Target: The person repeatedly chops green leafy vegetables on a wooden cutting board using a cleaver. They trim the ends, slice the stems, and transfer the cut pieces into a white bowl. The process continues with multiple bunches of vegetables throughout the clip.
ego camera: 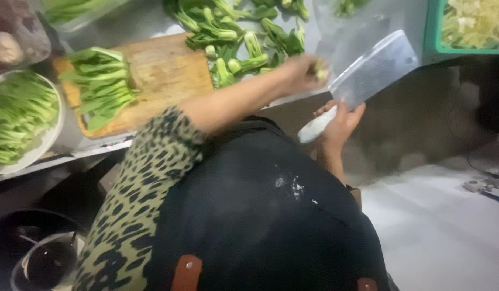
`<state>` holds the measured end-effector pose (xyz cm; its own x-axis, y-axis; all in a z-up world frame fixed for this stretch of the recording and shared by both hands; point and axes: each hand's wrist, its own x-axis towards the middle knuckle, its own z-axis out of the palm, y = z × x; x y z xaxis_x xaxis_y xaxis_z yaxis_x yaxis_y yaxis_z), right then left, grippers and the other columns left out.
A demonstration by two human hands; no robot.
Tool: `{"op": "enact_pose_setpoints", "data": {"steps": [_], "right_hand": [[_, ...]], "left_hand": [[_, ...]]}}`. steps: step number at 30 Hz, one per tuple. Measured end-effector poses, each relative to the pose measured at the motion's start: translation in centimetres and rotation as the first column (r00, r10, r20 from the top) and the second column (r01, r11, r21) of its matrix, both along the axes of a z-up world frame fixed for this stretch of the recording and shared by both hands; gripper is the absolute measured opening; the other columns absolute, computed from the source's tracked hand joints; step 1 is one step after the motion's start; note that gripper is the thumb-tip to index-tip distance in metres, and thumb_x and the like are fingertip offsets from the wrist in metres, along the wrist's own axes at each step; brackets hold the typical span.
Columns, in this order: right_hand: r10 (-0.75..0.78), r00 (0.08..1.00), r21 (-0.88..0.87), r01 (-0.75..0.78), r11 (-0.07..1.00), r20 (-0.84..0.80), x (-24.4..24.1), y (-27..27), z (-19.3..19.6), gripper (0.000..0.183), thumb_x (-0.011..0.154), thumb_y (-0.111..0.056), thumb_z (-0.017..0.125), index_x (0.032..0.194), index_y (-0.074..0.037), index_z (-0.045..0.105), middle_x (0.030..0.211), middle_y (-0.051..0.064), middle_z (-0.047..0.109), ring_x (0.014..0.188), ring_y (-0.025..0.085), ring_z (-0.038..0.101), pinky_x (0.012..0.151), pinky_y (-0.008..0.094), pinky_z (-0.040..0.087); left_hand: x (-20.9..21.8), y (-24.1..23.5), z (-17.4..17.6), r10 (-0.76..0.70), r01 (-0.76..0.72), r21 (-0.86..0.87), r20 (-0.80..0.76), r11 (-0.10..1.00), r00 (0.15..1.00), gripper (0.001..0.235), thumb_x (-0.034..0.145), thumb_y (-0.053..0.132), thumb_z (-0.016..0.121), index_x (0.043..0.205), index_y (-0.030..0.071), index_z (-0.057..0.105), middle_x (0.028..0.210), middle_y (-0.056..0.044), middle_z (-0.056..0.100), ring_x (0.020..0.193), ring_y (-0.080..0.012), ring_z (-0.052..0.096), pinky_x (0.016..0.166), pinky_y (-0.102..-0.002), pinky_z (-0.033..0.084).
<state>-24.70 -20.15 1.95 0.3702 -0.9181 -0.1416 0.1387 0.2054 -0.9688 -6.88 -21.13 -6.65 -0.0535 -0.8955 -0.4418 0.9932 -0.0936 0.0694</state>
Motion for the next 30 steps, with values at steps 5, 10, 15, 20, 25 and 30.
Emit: {"op": "enact_pose_setpoints", "data": {"steps": [5, 10, 15, 20, 25, 30], "right_hand": [[0.025, 0.999, 0.03, -0.024, 0.999, -0.047, -2.2, -1.9, 0.6, 0.031, 0.105, -0.01, 0.051, 0.132, -0.006, 0.036, 0.076, 0.009, 0.055, 0.059, 0.018, 0.057, 0.052, 0.036, 0.052], [0.146, 0.981, 0.08, -0.137, 0.987, -0.124, -2.2, -2.2, -0.1, 0.028, 0.107, -0.011, 0.051, 0.132, -0.007, 0.038, 0.077, 0.01, 0.057, 0.06, 0.019, 0.059, 0.053, 0.036, 0.053], [0.289, 0.956, 0.127, -0.281, 0.951, -0.046, -1.0, -2.1, -1.1, 0.028, 0.108, -0.01, 0.051, 0.132, -0.005, 0.037, 0.077, 0.01, 0.057, 0.059, 0.019, 0.058, 0.053, 0.036, 0.052], [0.377, 0.925, 0.089, -0.372, 0.924, -0.054, 0.6, -2.4, -1.1, 0.039, 0.108, -0.01, 0.053, 0.142, -0.005, 0.036, 0.078, 0.01, 0.057, 0.061, 0.02, 0.059, 0.055, 0.037, 0.053], [0.385, 0.923, 0.159, -0.378, 0.912, -0.013, 1.1, -2.4, -1.0, 0.044, 0.107, -0.008, 0.055, 0.146, -0.007, 0.035, 0.08, 0.009, 0.058, 0.064, 0.018, 0.058, 0.058, 0.035, 0.052], [0.378, 0.924, 0.122, -0.37, 0.921, -0.049, 1.1, -2.7, -1.1, 0.034, 0.107, -0.009, 0.054, 0.136, -0.006, 0.037, 0.079, 0.009, 0.057, 0.063, 0.019, 0.059, 0.057, 0.037, 0.053]], "left_hand": [[3.0, -8.0, -0.4, 0.285, -0.22, -0.475, 0.07, 0.852, 0.956, 0.028, 0.112, 0.024, 0.044, 0.122, -0.001, 0.052, 0.122, -0.009, 0.058, 0.113, -0.0244, 0.062, 0.106, -0.044, 0.053], [6.4, 0.2, 1.7, 0.23, 0.018, -0.273, 0.841, 0.962, 0.49, 0.036, 0.105, 0.024, 0.05, 0.139, 0.013, 0.055, 0.132, -0.002, 0.069, 0.117, -0.0191, 0.071, 0.097, -0.037, 0.06], [11.7, 14.5, 5.5, -0.248, -0.159, 0.197, 0.859, 0.967, -0.448, 0.026, 0.095, 0.014, 0.067, 0.12, 0.013, 0.074, 0.119, -0.005, 0.077, 0.103, -0.0219, 0.075, 0.087, -0.038, 0.059], [9.9, 18.6, 6.3, -0.392, -0.27, 0.286, 0.611, 0.92, -0.688, 0.049, 0.062, 0.027, 0.091, 0.103, 0.01, 0.07, 0.105, -0.014, 0.071, 0.101, -0.036, 0.067, 0.079, -0.051, 0.05], [9.5, 17.9, 4.2, -0.461, -0.374, 0.273, 0.597, 0.886, -0.657, 0.045, 0.075, 0.027, 0.086, 0.11, 0.009, 0.066, 0.102, -0.015, 0.071, 0.104, -0.0376, 0.065, 0.088, -0.054, 0.046], [9.4, 17.6, 3.3, -0.175, -0.392, 0.042, 0.935, 0.919, -0.309, 0.028, 0.1, 0.033, 0.062, 0.12, 0.014, 0.068, 0.114, -0.015, 0.069, 0.109, -0.0342, 0.065, 0.093, -0.046, 0.049]]}}
